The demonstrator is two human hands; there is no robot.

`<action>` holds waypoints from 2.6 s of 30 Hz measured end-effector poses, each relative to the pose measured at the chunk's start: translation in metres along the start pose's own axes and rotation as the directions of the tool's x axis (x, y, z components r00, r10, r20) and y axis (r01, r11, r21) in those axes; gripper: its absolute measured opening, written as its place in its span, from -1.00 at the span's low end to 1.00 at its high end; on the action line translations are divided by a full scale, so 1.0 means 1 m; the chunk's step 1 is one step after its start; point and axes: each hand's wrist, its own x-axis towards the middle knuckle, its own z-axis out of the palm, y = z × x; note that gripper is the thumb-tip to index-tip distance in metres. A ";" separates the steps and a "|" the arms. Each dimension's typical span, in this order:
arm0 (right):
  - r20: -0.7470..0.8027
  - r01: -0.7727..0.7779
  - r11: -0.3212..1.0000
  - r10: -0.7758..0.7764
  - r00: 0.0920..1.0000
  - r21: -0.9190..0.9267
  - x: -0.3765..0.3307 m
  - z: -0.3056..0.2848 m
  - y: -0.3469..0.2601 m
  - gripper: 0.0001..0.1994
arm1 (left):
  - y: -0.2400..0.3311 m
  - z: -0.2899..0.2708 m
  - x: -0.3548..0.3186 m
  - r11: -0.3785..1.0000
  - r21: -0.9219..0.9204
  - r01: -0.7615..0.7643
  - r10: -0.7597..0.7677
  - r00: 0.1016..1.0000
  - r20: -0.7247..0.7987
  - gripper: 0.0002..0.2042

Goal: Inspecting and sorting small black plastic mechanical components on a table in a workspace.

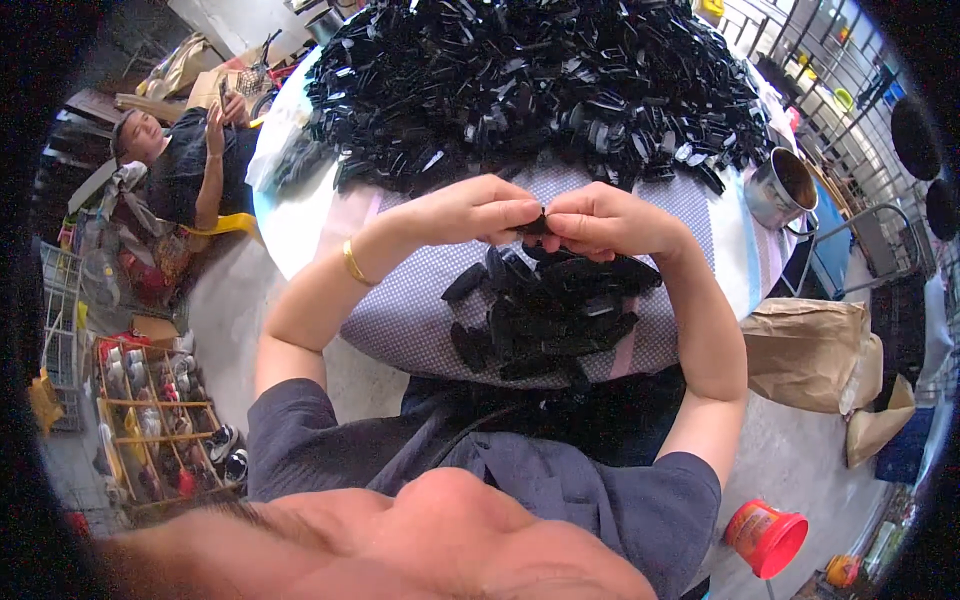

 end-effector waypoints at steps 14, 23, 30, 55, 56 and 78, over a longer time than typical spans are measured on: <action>0.071 0.017 0.995 -0.023 0.997 0.094 0.005 0.007 -0.003 -0.71 | -0.010 0.043 -0.023 0.716 -0.694 -0.073 -0.014 0.993 -0.119 -0.59; -0.013 -0.005 0.992 0.007 1.000 0.124 0.005 0.001 0.007 -0.69 | -0.021 0.050 -0.008 0.670 -0.727 -0.151 -0.005 0.978 -0.208 -0.51; -0.064 0.041 0.997 -0.037 0.997 0.061 0.005 0.003 0.005 -0.70 | -0.027 0.046 0.000 0.594 -0.792 -0.141 -0.006 0.984 -0.180 -0.55; -0.343 0.205 0.978 -0.180 0.922 0.037 0.012 -0.011 0.016 -0.80 | 0.007 -0.003 0.013 0.765 -0.482 -0.427 0.222 0.877 -0.426 -0.48; -0.386 0.260 0.963 -0.212 0.898 0.077 0.012 -0.012 0.017 -0.80 | 0.001 -0.003 0.015 0.765 -0.484 -0.426 0.220 0.878 -0.424 -0.48; -0.636 0.097 0.807 -0.527 0.564 -0.583 0.023 0.002 0.019 -0.83 | -0.035 0.011 0.034 0.862 -0.426 -0.274 0.092 0.912 -0.400 -0.74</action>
